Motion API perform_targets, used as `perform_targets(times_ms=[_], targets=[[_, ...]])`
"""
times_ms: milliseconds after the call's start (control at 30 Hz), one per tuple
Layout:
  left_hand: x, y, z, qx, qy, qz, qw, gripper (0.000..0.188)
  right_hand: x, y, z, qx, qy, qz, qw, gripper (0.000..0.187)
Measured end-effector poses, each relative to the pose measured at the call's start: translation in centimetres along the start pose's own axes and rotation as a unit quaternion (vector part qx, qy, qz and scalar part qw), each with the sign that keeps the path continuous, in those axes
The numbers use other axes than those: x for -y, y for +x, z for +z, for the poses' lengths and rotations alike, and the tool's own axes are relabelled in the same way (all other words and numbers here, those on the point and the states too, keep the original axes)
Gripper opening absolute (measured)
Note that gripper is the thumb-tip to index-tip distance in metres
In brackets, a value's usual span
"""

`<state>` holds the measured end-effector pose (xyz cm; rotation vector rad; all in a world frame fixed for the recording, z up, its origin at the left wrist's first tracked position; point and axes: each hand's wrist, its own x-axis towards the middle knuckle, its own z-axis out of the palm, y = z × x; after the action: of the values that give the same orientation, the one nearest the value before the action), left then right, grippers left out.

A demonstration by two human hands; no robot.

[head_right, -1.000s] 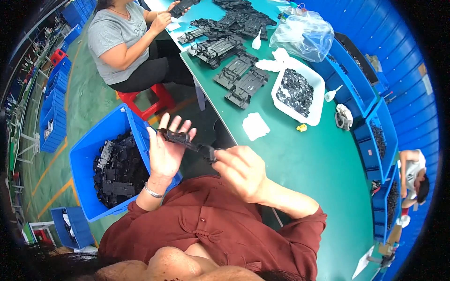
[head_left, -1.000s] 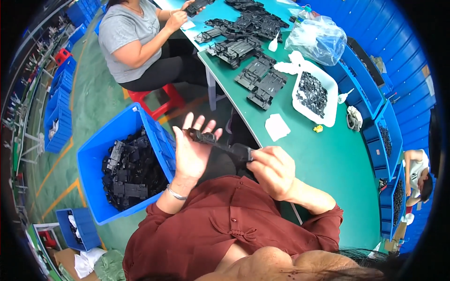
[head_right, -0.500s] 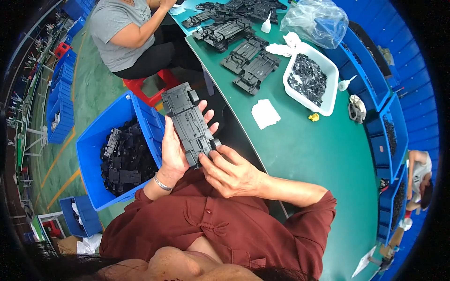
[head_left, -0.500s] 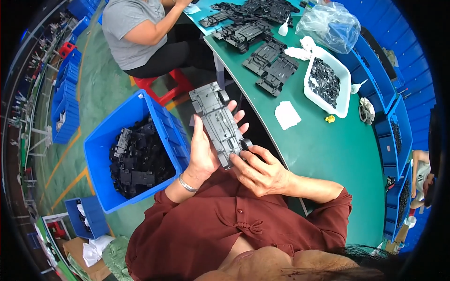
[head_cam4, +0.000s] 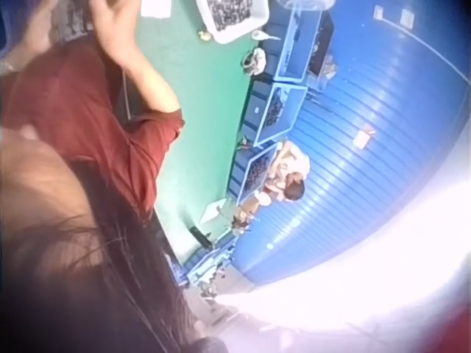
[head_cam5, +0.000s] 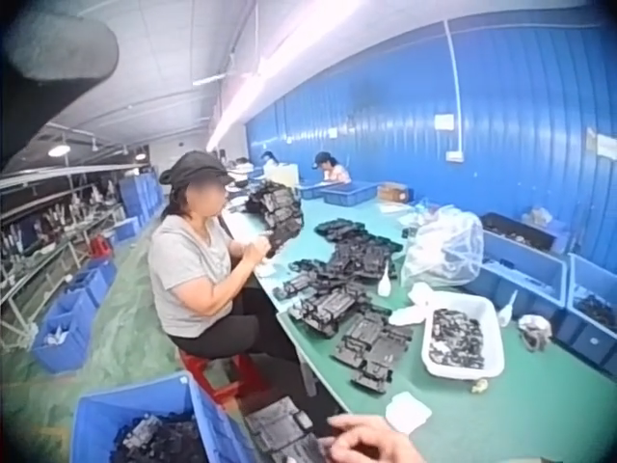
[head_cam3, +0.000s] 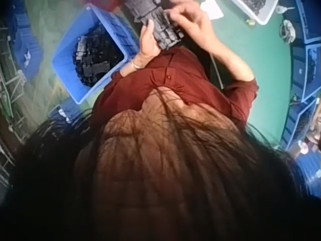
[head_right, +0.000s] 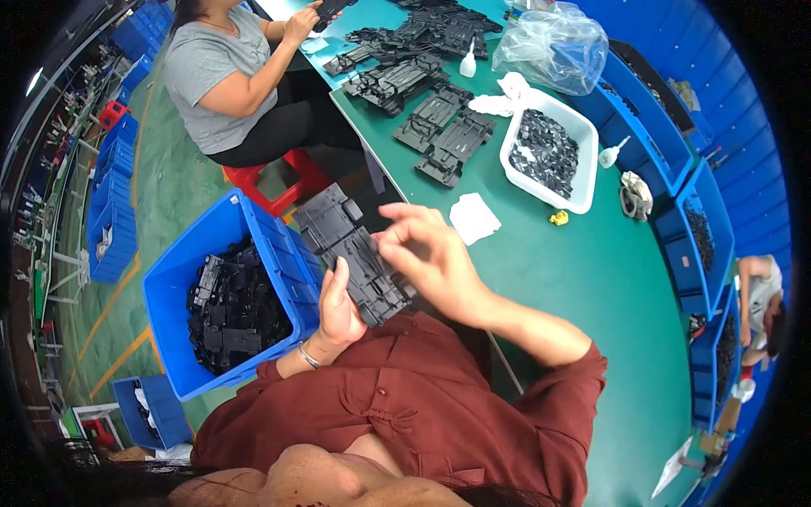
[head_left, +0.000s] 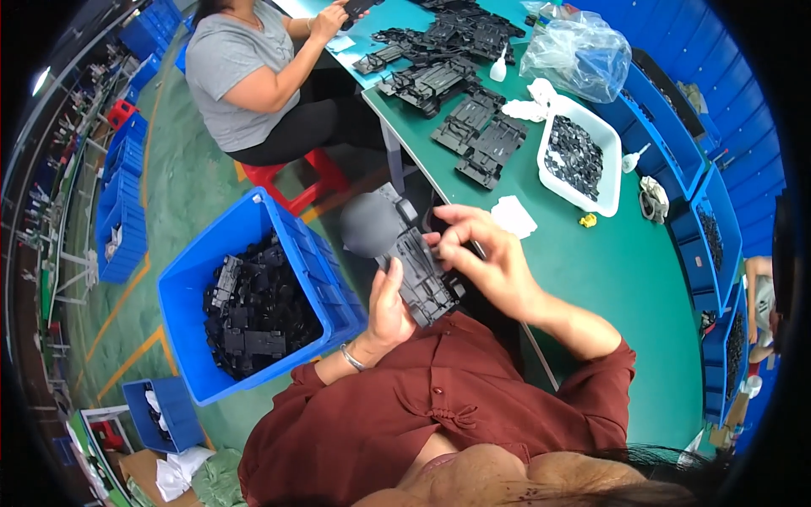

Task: Assemble small plastic components onto a toy car chassis at a factory workbench.

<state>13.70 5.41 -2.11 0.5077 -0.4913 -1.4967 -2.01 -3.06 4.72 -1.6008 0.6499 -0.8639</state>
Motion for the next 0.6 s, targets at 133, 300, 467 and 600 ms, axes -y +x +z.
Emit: perform_targets(times_ms=[133, 300, 467, 600], targets=[[0.9, -0.8, 0.4, 0.018, 0.055, 0.021, 0.998, 0.057, 0.5, 2.7, 0.8, 0.051, 0.079, 0.061, 0.994, 0.014], [-0.5, -1.7, 0.1, 0.058, 0.108, 0.026, 0.992, 0.058, 1.7, 3.6, 1.4, 0.071, 0.072, 0.144, 0.984, 0.018], [-1.8, -2.2, 0.2, 0.051, 0.034, 0.007, 0.998, 0.1, 0.0, 4.0, 1.9, 0.079, 0.071, 0.147, 0.983, 0.016], [-3.5, -2.1, 0.3, -0.015, 0.02, -0.051, 0.998, 0.097, -0.4, 4.2, 2.4, 0.098, 0.068, 0.109, 0.987, 0.016]])
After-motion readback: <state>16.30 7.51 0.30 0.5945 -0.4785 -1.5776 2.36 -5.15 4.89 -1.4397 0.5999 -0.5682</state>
